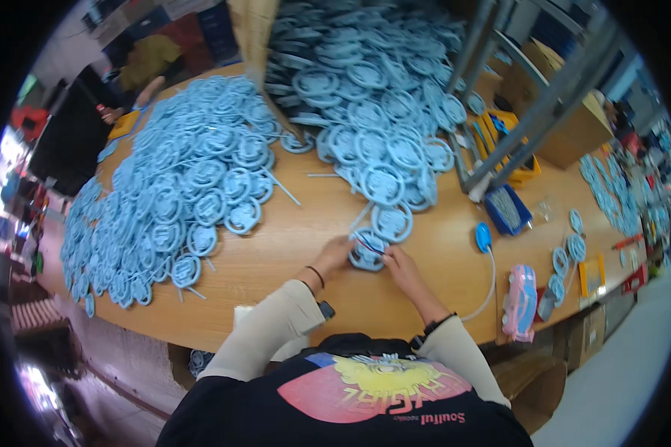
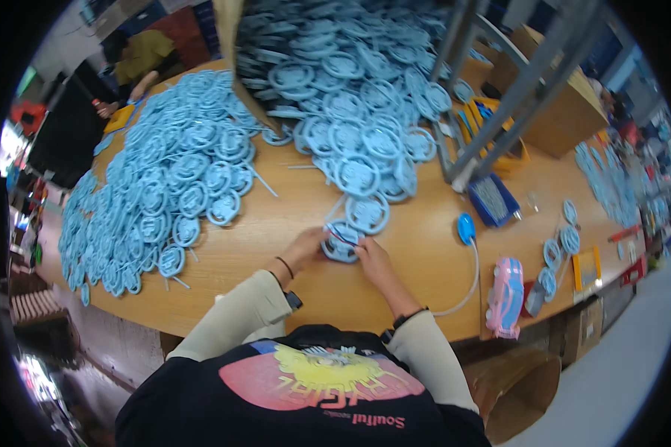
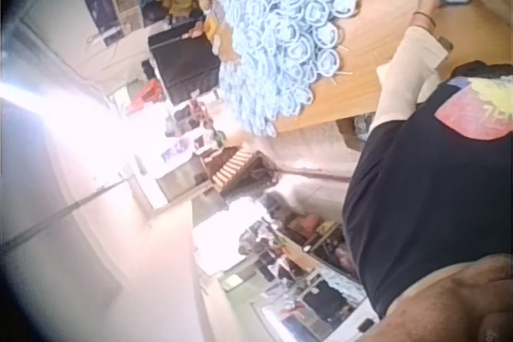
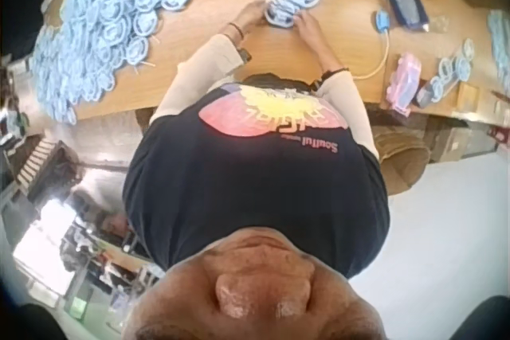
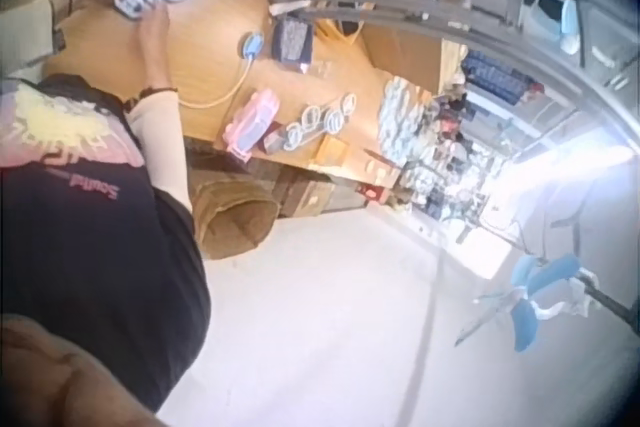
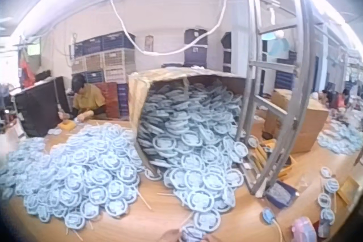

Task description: The person assembles small blue circular electronic devices by inserting wires into the central housing and attaching a white stick. They repeatedly pick up components from a large pile on the table, connect the wires, and place the finished units back onto the table.

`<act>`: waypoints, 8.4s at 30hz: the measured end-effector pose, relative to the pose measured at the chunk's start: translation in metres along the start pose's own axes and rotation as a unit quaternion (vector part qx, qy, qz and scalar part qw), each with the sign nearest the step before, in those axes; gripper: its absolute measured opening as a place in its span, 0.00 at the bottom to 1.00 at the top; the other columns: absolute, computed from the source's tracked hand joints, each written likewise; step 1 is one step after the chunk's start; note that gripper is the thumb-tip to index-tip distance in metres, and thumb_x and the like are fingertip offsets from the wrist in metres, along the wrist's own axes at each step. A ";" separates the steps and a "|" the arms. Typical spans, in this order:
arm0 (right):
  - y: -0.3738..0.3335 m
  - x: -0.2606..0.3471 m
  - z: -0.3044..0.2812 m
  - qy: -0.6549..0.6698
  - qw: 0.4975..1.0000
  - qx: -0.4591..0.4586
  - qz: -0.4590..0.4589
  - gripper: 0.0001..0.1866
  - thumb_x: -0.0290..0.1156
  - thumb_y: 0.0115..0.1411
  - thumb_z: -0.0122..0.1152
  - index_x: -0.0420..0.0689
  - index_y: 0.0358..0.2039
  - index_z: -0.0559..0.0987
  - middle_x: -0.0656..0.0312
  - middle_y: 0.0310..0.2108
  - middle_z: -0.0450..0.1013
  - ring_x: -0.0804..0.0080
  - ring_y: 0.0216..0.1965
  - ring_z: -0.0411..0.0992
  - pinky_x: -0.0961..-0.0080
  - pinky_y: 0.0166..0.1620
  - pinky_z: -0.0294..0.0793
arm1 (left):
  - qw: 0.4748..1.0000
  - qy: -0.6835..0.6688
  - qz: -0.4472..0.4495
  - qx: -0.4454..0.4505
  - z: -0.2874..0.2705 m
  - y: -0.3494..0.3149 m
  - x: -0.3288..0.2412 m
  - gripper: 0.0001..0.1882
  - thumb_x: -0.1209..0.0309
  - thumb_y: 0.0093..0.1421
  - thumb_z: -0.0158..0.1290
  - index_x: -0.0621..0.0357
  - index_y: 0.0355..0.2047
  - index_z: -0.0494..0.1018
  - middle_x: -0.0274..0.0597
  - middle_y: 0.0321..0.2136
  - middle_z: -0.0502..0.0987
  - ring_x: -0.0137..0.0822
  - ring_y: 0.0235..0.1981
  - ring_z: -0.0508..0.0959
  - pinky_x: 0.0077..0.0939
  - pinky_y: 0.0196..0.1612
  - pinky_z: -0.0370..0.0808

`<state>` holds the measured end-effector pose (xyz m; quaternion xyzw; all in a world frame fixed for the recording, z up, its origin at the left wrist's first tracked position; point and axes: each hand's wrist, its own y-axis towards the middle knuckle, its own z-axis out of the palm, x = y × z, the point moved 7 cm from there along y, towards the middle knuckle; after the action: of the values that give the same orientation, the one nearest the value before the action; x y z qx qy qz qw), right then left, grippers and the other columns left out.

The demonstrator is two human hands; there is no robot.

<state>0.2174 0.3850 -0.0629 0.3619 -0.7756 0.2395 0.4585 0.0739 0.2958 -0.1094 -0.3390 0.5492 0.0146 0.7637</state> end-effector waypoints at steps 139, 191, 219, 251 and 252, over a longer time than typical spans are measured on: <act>-0.047 0.050 0.050 0.043 0.957 0.272 -0.091 0.12 0.40 0.50 0.54 0.45 0.24 0.80 0.55 0.18 0.73 0.69 0.21 0.71 0.72 0.28 0.69 | 0.960 -0.259 0.007 0.109 -0.012 -0.146 0.012 0.24 0.55 0.63 0.31 0.57 0.53 0.57 0.44 0.49 0.67 0.38 0.50 0.68 0.37 0.55 0.64; 0.021 0.077 0.023 0.158 0.980 0.122 -0.020 0.11 0.32 0.59 0.49 0.36 0.27 0.73 0.63 0.23 0.71 0.78 0.26 0.68 0.80 0.33 0.69 | 0.898 0.335 0.270 -0.097 0.022 -0.078 -0.084 0.12 0.66 0.48 0.57 0.63 0.27 0.73 0.48 0.20 0.73 0.39 0.22 0.73 0.30 0.27 0.68; 0.006 0.070 0.005 0.007 0.966 0.253 0.041 0.15 0.39 0.53 0.51 0.40 0.24 0.79 0.59 0.16 0.70 0.71 0.19 0.67 0.74 0.26 0.65 | 0.960 -0.244 0.127 -0.048 -0.031 -0.101 -0.056 0.14 0.66 0.61 0.45 0.61 0.43 0.68 0.35 0.34 0.74 0.26 0.34 0.74 0.21 0.38 0.73; 0.003 0.051 0.026 -0.010 0.974 0.226 0.005 0.11 0.37 0.48 0.54 0.45 0.19 0.79 0.56 0.18 0.73 0.62 0.22 0.72 0.67 0.29 0.69 | 0.946 -0.319 -0.012 0.049 -0.010 -0.087 -0.014 0.25 0.51 0.62 0.34 0.55 0.51 0.61 0.46 0.48 0.68 0.43 0.48 0.69 0.41 0.50 0.68; 0.003 0.052 0.027 -0.014 0.975 0.223 -0.005 0.11 0.37 0.47 0.54 0.45 0.18 0.79 0.56 0.17 0.73 0.61 0.22 0.72 0.67 0.29 0.69 | 0.946 -0.320 -0.015 0.046 -0.011 -0.087 -0.011 0.25 0.51 0.62 0.34 0.55 0.51 0.61 0.46 0.48 0.68 0.43 0.48 0.69 0.41 0.50 0.68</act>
<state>0.1841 0.3503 -0.0298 0.4626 -0.7071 0.3988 0.3564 0.0943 0.2270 -0.0583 -0.2897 0.2710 0.0854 0.9140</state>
